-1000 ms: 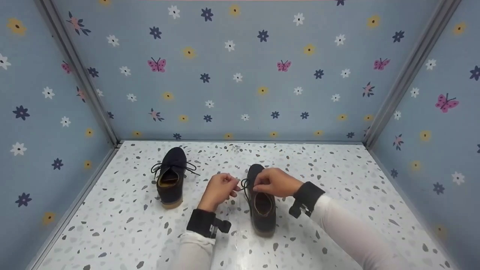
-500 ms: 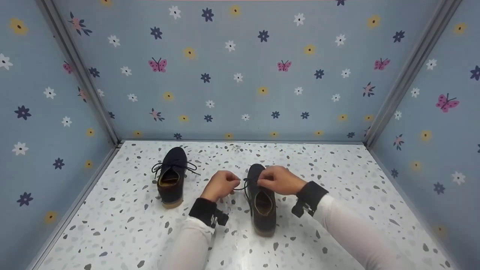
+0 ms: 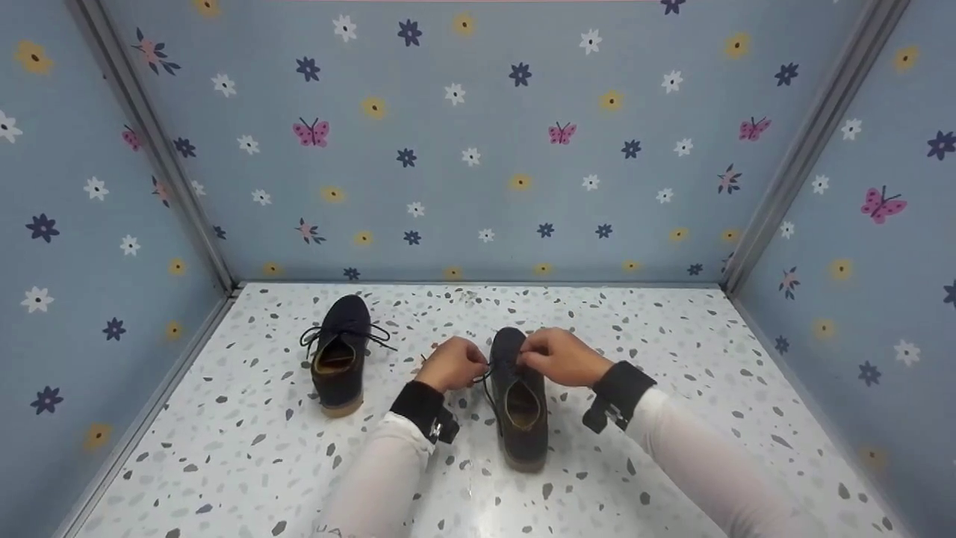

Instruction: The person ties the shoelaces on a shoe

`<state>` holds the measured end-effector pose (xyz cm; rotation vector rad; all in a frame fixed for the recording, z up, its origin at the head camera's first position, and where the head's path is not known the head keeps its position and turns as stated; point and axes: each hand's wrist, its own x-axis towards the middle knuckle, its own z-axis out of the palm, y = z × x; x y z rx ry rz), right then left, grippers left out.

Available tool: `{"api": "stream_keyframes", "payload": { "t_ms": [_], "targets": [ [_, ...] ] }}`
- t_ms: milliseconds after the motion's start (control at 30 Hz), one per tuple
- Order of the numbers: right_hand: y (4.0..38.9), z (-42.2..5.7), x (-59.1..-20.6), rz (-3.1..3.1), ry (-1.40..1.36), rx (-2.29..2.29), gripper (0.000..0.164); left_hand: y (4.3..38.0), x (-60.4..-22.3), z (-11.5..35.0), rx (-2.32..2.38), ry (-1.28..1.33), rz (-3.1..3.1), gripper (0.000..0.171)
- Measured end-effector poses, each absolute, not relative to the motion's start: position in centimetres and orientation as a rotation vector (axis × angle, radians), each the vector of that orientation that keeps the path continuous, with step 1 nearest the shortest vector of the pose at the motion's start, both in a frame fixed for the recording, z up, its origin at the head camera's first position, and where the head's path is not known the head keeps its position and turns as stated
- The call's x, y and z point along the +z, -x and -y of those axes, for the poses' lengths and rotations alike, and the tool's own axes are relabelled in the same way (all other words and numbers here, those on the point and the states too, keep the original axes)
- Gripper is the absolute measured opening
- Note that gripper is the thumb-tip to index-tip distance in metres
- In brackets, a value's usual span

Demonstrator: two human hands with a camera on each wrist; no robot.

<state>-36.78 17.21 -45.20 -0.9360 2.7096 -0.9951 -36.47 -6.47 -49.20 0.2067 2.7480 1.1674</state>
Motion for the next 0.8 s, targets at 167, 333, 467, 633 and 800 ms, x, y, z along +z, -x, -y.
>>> {"api": "stream_keyframes", "payload": {
  "t_ms": [167, 333, 467, 633, 800],
  "targets": [
    [36.8, -17.2, -45.3, -2.694, 0.887, -1.014, 0.015, 36.6, -49.6, 6.3, 1.107, -0.214, -2.787, 0.008],
    [36.8, -17.2, -45.3, -2.672, 0.865, -1.034, 0.013, 36.6, -49.6, 6.5, 1.126, -0.217, -2.778, 0.008],
    [36.9, -17.3, -45.3, -2.656, 0.848, -1.042, 0.016, 36.5, -49.4, 6.7, 1.170, -0.230, -2.754, 0.013],
    [37.1, -17.4, -45.4, -2.665, 0.830, -1.032, 0.030, 36.4, -48.8, 7.1, 1.222, -0.286, -2.740, 0.020],
    [37.2, -17.4, -45.3, -2.660, 0.804, -1.049, 0.034, 36.1, -48.0, 7.5, 1.260, -0.309, -2.724, 0.021]
  ]
}}
